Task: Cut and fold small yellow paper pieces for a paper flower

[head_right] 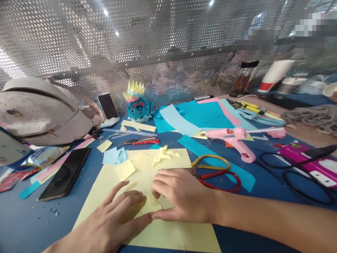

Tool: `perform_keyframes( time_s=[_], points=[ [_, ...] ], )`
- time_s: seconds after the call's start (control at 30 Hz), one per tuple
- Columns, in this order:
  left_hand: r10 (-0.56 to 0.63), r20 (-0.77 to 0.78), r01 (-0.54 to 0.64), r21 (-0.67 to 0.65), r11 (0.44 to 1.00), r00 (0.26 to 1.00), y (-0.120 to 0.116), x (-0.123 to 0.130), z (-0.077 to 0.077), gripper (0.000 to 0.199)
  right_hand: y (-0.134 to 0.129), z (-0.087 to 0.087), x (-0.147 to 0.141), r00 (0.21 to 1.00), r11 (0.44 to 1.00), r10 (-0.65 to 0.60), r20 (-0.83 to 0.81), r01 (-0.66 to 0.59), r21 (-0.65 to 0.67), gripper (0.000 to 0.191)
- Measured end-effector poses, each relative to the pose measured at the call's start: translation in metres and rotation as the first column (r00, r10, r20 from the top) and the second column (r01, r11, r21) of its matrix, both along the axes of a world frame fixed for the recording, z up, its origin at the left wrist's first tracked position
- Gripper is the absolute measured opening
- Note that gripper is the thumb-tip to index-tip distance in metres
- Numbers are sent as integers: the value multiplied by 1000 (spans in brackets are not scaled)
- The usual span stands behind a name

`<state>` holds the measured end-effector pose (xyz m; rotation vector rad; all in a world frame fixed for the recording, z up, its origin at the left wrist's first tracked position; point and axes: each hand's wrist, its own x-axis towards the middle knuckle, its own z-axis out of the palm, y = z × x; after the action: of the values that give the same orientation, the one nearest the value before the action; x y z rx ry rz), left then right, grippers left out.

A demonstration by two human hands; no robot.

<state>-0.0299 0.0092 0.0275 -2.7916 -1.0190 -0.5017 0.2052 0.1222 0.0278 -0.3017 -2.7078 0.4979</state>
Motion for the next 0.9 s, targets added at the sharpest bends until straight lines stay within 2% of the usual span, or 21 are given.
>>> perform_keyframes(
  time_s=[0.17,0.23,0.43,0.53,0.73,0.9],
  points=[
    [8,4,-8,-7,1000,1000,0,0,-1,38,0,3,0,1000,999,13,17,-13,-35,17],
    [5,16,-5,0,1000,1000,0,0,-2,37,0,4,-1,1000,999,16,9,-15,-36,11],
    [-21,24,20,35,999,1000,1,-1,0,35,2,2,-2,1000,998,-13,8,14,-53,12],
    [-31,32,29,57,998,999,0,0,-4,36,2,3,-2,1000,996,-21,-5,20,-86,15],
    [-97,153,78,125,989,983,-3,4,-24,44,2,7,0,993,964,-117,-6,112,-241,11],
    [-40,100,27,131,991,994,-4,2,-24,41,2,5,2,993,934,-117,-10,107,-342,7]
  ],
)
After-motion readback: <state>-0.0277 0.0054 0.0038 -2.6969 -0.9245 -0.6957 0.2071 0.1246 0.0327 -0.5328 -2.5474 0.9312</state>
